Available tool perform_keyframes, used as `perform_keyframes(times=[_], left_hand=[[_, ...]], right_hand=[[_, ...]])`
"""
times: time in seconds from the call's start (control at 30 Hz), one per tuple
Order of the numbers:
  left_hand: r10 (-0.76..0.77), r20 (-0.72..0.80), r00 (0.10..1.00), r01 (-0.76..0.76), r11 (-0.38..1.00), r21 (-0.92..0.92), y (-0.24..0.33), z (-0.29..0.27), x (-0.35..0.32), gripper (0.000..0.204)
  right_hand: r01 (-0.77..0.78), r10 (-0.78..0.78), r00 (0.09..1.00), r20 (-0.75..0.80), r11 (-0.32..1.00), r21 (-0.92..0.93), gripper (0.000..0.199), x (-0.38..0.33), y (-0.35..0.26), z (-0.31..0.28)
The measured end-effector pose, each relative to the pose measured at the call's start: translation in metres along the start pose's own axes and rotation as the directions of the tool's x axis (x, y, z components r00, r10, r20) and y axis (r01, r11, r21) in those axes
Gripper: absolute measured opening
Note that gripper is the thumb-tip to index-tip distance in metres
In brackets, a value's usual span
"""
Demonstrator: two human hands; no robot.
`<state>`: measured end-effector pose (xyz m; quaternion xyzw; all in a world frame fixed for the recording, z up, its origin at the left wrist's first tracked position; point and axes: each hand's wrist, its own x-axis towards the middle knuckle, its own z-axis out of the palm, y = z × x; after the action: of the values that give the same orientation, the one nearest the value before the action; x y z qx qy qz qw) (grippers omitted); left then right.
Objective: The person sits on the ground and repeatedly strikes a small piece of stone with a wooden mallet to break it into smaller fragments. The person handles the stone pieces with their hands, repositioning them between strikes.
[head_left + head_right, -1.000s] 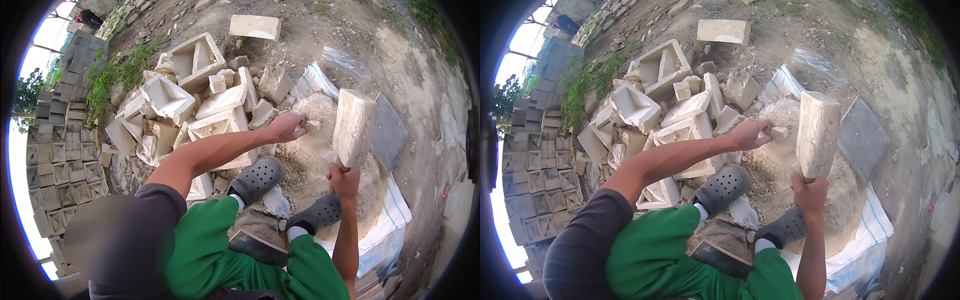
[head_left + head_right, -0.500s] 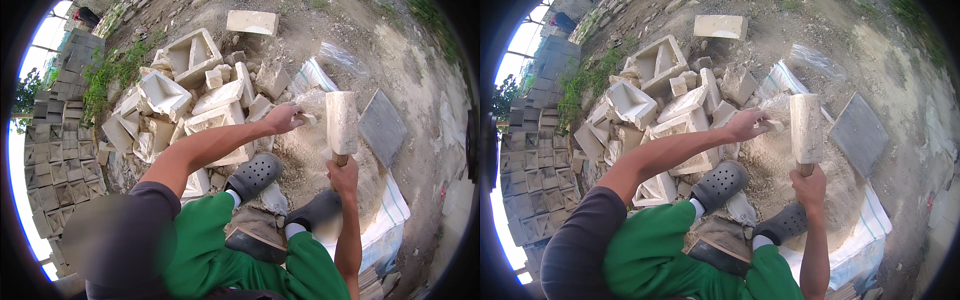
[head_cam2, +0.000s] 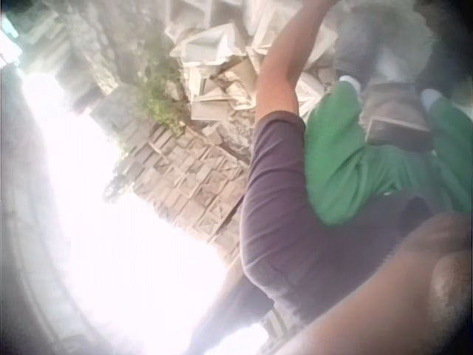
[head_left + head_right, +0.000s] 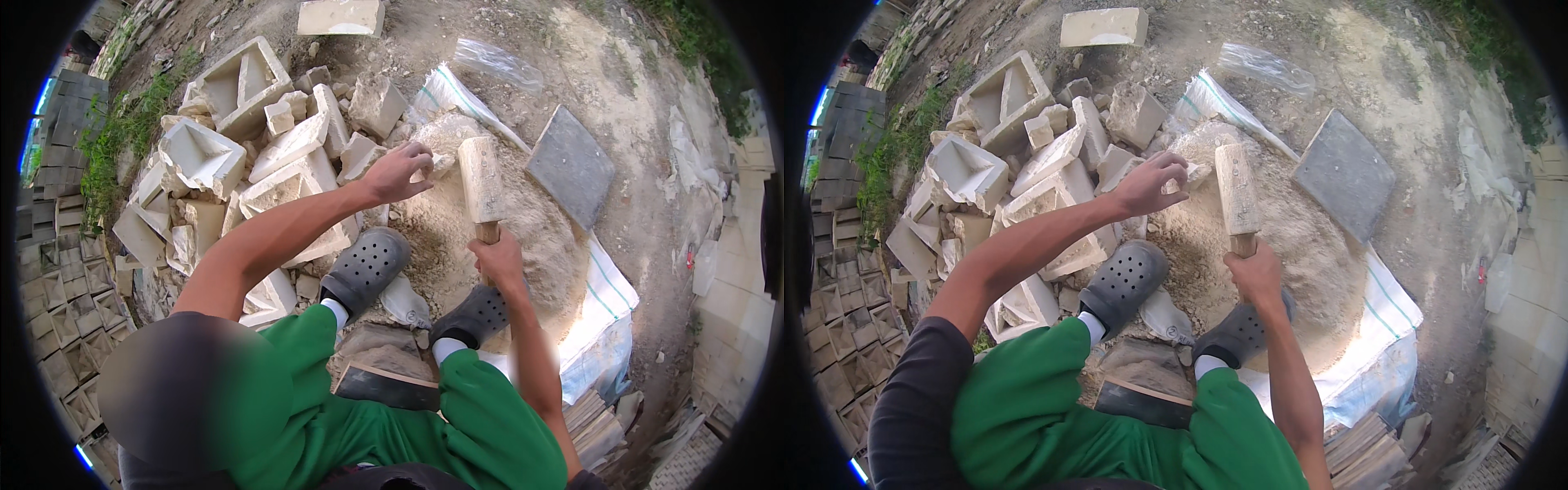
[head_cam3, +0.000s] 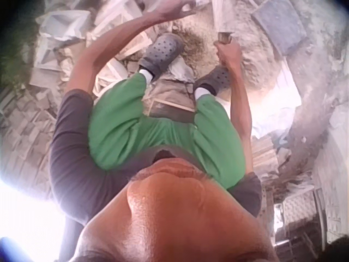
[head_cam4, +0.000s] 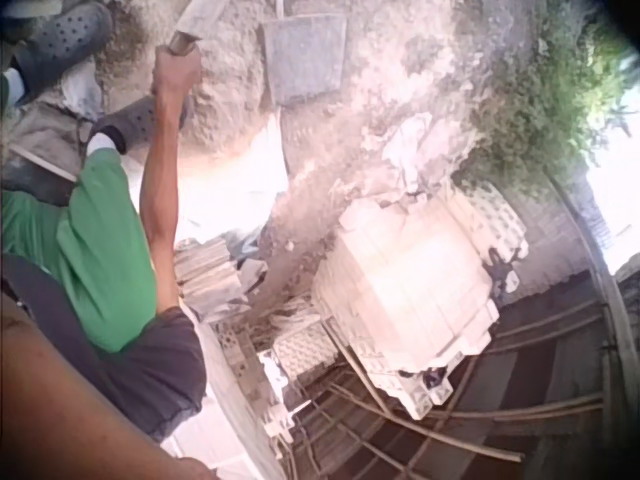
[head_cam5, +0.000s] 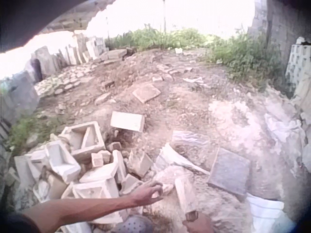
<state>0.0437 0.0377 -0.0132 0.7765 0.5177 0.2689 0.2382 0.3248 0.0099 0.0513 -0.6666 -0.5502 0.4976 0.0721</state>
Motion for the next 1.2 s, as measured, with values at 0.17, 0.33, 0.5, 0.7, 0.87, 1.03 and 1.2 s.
perform_keyframes(times=[0.17, 0.33, 0.5, 0.7, 0.87, 1.03, 1.2], left_hand=[[-0.370, -0.022, 0.929, 0.371, 0.928, 0.023, 0.015, 0.001, 0.002, 0.043], [-0.486, 0.040, 0.873, 0.486, 0.861, -0.150, 0.019, 0.002, 0.010, 0.049], [-0.449, -0.059, 0.892, 0.415, 0.863, -0.289, 0.020, 0.014, 0.014, 0.041], [-0.501, 0.012, 0.866, 0.460, 0.786, -0.413, 0.014, 0.015, 0.010, 0.044], [-0.550, 0.017, 0.835, 0.513, 0.766, -0.388, 0.019, 0.011, 0.005, 0.045], [-0.543, -0.022, 0.840, 0.490, 0.775, -0.399, 0.025, 0.014, 0.012, 0.042], [-0.560, -0.015, 0.828, 0.519, 0.777, -0.356, 0.024, 0.011, 0.005, 0.040]], right_hand=[[0.178, -0.171, 0.979, -0.112, 0.982, 0.058, 0.034, -0.014, -0.041, -0.025], [0.375, -0.334, 0.924, -0.185, 0.884, 0.281, 0.029, -0.028, -0.072, -0.024], [0.332, -0.335, 0.927, -0.166, 0.942, -0.047, 0.024, 0.018, 0.007, 0.031], [-0.008, 0.009, 1.000, -0.013, 1.000, 0.019, 0.033, -0.006, -0.029, -0.011], [0.353, -0.318, 0.935, -0.155, 0.873, 0.338, 0.025, -0.026, -0.072, -0.027], [0.225, -0.213, 0.974, -0.073, 0.946, 0.234, 0.018, 0.016, -0.003, 0.029], [0.006, -0.009, 0.999, 0.037, 0.997, 0.071, 0.029, 0.015, 0.017, 0.029]])
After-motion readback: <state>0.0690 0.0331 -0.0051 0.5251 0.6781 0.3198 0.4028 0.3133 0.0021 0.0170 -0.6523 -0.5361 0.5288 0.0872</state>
